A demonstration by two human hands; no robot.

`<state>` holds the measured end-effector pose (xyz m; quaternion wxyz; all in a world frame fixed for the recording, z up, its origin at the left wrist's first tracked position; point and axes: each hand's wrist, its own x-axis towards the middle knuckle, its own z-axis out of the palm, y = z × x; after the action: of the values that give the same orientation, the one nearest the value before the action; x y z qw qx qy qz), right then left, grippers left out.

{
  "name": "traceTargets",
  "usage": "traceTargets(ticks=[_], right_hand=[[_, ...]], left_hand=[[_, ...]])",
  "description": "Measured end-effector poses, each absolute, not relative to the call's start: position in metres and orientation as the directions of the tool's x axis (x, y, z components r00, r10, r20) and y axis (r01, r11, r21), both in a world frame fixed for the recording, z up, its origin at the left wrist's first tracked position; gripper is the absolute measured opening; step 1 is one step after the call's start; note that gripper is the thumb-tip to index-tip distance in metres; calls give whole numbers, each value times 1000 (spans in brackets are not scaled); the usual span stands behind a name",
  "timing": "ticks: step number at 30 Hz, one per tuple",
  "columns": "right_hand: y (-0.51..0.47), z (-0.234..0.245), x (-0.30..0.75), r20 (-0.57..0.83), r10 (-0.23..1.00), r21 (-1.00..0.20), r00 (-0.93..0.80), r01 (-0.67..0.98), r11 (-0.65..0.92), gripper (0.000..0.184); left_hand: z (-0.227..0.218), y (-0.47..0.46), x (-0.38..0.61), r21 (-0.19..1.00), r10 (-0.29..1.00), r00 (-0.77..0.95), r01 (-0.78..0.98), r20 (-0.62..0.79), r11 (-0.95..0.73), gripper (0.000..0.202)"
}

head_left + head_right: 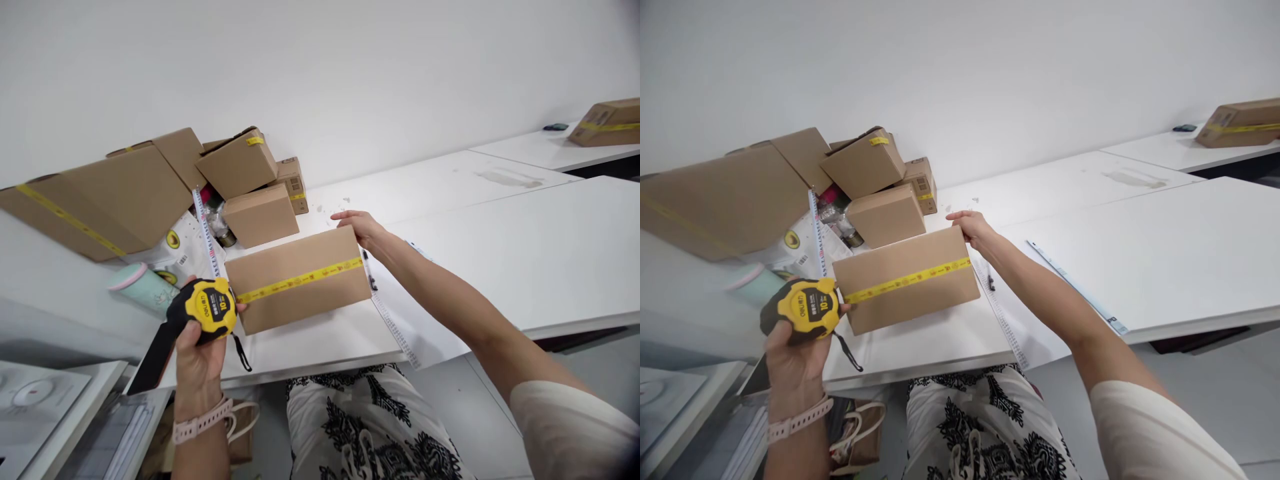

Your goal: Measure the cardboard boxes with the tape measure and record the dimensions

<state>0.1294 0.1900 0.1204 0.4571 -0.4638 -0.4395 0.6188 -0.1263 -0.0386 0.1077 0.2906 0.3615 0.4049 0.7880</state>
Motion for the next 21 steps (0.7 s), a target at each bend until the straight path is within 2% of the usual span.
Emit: traceTargets(ticks=[4, 6, 8, 10, 15, 17, 19, 21], right_hand=[[221, 120, 110, -166, 981, -962, -101, -202, -183, 15], [232, 118, 107, -52, 990, -973, -133, -217, -80, 13], [240, 113, 107, 111, 975, -977, -194, -199, 72, 20], [246, 108, 105, 180, 951, -979, -252, -143, 147, 25], [263, 100, 82, -17, 988, -999, -151, -37, -23, 12], [268, 96, 71, -44, 990, -997, -134, -57, -52, 10], [270, 93, 64, -50, 988, -993, -144, -99, -65, 10], [268, 90, 62, -35, 985, -987, -171, -151, -61, 10]], left_hand=[[108, -10, -130, 835, 767, -521, -169, 375, -523, 67], [108, 5, -133, 833, 762, -504, -138, 407, -536, 68], [111, 17, -135, 839, 761, -491, -104, 423, -534, 68], [116, 23, -134, 847, 765, -477, -73, 434, -526, 68], [126, 12, -106, 831, 703, -503, 58, 504, -554, 69], [124, -6, -88, 837, 724, -487, 29, 489, -546, 71], [118, -29, -70, 873, 803, -430, -65, 413, -483, 73], [111, -51, -55, 925, 904, -331, -172, 270, -339, 74]])
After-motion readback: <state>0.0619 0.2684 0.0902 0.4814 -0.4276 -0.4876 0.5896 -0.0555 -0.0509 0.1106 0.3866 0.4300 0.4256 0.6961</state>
